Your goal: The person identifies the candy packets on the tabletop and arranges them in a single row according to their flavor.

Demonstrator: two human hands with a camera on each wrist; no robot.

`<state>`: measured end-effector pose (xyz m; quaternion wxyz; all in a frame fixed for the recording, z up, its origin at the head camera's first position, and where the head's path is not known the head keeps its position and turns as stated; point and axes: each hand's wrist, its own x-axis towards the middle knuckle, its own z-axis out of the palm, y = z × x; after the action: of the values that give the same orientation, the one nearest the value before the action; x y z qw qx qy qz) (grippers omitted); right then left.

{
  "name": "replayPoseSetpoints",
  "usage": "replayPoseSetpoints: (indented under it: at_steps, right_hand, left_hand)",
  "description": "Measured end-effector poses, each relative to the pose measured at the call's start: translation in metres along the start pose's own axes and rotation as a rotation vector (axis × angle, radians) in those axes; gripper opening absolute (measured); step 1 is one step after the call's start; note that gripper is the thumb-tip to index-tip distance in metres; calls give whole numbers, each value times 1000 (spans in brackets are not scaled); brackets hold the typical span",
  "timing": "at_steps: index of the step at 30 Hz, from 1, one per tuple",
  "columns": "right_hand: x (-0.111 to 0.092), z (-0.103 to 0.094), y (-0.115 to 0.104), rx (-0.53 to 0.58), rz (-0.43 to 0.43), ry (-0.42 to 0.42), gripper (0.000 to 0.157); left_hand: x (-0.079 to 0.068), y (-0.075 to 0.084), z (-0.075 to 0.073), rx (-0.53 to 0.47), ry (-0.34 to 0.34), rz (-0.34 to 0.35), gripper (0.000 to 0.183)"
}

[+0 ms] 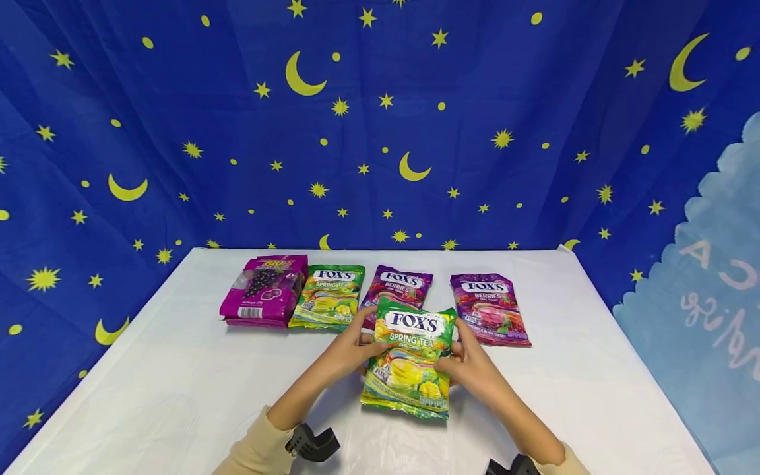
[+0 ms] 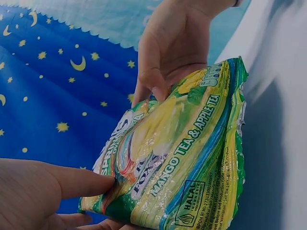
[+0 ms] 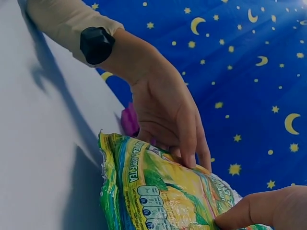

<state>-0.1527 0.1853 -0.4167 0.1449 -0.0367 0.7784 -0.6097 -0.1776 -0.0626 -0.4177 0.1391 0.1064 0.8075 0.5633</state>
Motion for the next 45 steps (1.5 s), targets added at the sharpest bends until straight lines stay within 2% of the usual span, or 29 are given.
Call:
replayPoseSetpoints:
  at_steps: [7, 14, 18, 23, 38, 45]
  right_hand:
    - [12, 8, -14, -10, -37, 8, 92]
    - [26, 15, -28, -7, -72, 22, 88]
    - [31, 16, -31, 15, -91, 15, 87]
    - [33, 14, -31, 28, -98, 11, 88]
    - [32, 12, -30, 17, -94, 9, 85]
    - [37, 16, -26, 32, -60, -26, 84]
  left_hand:
    - [1, -1, -12, 9, 63, -1, 72]
    - [3, 2, -24, 7, 175, 59, 68]
    - [2, 3, -28, -1, 214, 83, 68]
    - [3, 2, -28, -7, 223, 115, 68]
    - [2, 2, -25, 63, 230, 116, 69]
    - [4, 0, -32, 75, 186, 87, 69]
